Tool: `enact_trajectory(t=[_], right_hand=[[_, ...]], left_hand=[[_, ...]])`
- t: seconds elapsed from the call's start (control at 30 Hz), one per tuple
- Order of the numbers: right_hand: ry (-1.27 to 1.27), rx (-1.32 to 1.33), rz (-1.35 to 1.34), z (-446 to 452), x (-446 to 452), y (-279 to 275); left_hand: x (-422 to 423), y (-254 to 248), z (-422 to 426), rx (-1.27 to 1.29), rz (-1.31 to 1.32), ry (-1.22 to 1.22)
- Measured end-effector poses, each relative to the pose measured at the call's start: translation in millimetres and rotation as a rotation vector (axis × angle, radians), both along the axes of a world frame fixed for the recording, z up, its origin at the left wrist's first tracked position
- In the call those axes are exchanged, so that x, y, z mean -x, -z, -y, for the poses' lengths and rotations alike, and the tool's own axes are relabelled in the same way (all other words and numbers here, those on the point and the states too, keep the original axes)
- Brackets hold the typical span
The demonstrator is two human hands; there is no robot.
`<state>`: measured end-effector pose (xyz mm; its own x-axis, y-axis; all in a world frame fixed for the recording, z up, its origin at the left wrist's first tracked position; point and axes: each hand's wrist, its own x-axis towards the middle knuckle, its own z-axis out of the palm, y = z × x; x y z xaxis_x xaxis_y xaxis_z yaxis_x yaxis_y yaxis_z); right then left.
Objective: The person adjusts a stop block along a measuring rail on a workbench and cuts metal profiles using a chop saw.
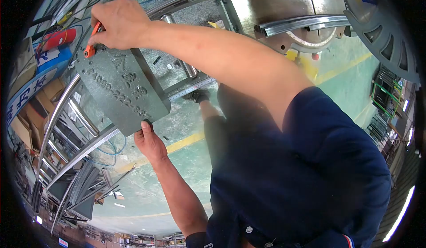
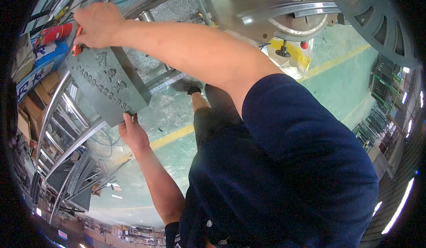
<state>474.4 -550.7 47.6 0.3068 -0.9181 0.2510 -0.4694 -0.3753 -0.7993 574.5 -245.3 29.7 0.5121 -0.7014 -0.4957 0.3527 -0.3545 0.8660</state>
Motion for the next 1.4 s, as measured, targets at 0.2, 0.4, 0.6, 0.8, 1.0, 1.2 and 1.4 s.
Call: enact_trajectory(t=[0.2,0.4,0.6,0.8,1.0,1.2,1.4], right_hand=[[0.051,0.075,0.046,-6.9,-1.5,3.7],[0.095,0.101,0.086,-11.8,-3.8,4.2],[0.053,0.076,0.002,-12.4,-0.4,2.4],[-0.037,0.3,-0.086,-7.3,11.0,6.7],[0.016,0.252,-0.07,-9.9,6.2,7.2],[0.095,0.289,-0.048,-16.7,0.6,13.6],[0.111,0.274,-0.058,-19.7,0.3,11.7]], left_hand=[[0.2,-0.6,0.2,0.023,-0.006,0.008],[2.2,-0.6,2.2,0.034,-0.002,0.003],[4.4,-1.9,3.7,0.038,-0.005,-0.006],[7.4,-6.0,6.3,0.022,0.004,0.006],[5.2,-1.0,5.8,0.036,-0.015,-0.01],[6.2,-3.0,6.8,0.042,-0.017,-0.009],[4.9,-1.9,6.7,0.04,-0.015,-0.009]])
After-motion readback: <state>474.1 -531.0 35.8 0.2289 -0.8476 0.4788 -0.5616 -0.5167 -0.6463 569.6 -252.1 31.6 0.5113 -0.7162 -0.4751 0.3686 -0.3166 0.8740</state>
